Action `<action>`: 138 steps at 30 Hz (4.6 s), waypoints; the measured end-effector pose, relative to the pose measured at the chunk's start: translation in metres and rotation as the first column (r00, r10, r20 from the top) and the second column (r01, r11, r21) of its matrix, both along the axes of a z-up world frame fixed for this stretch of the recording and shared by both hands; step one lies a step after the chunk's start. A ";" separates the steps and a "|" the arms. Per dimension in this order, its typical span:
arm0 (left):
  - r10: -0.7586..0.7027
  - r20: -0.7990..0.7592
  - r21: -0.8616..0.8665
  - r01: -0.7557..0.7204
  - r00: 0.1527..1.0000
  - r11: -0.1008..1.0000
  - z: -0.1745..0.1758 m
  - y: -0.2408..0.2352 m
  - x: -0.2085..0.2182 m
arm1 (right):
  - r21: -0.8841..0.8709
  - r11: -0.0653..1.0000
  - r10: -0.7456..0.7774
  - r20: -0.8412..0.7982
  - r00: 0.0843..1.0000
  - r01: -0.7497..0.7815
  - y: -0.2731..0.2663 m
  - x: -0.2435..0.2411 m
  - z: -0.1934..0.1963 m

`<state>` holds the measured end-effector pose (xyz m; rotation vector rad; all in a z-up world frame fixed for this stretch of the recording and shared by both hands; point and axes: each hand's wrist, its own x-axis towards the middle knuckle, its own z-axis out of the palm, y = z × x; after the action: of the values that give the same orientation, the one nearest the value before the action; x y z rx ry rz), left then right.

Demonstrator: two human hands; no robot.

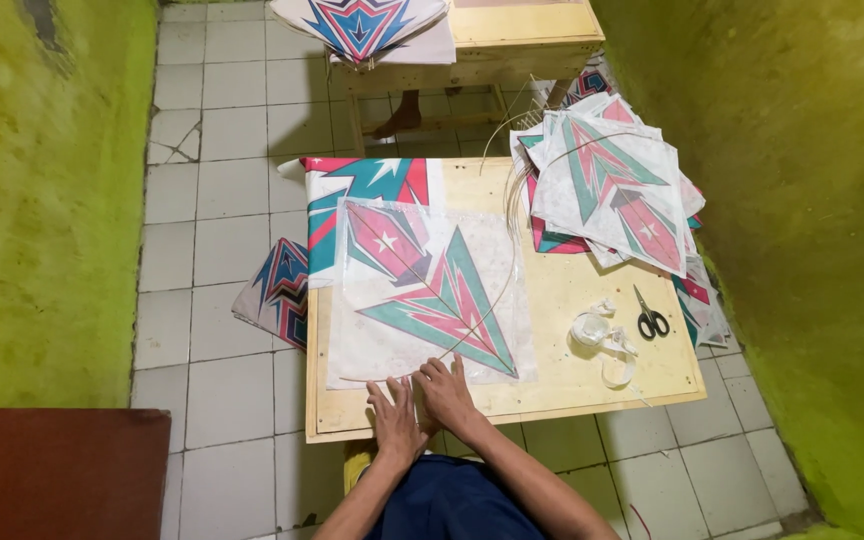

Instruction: Securing the paper covering to the bamboo frame of a kite by pressing along the edges with hands.

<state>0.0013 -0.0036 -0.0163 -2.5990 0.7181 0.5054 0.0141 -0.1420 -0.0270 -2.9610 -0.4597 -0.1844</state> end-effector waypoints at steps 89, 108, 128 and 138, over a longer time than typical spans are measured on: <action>0.227 -0.197 -0.260 -0.274 0.954 0.926 0.023 0.013 0.030 | -0.003 0.999 -0.049 -0.262 0.964 0.050 -0.008 0.002 0.022; 0.264 -0.299 -0.360 -0.365 0.917 0.859 0.020 0.021 0.030 | 0.027 0.998 0.059 -0.074 0.996 -0.057 -0.009 -0.007 0.000; 0.290 -0.339 -0.377 -0.412 0.895 0.830 0.018 0.021 0.025 | -0.033 0.999 0.037 -0.084 0.996 -0.039 -0.006 -0.008 0.000; 0.310 -0.430 -0.393 -0.485 0.848 0.781 0.034 0.024 0.028 | -0.105 0.994 0.017 -0.121 0.992 -0.029 -0.002 -0.007 0.002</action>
<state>0.0295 0.0201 0.0175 -3.2164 0.4087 1.0550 0.0072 -0.1436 -0.0254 -3.0463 -0.5024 0.0218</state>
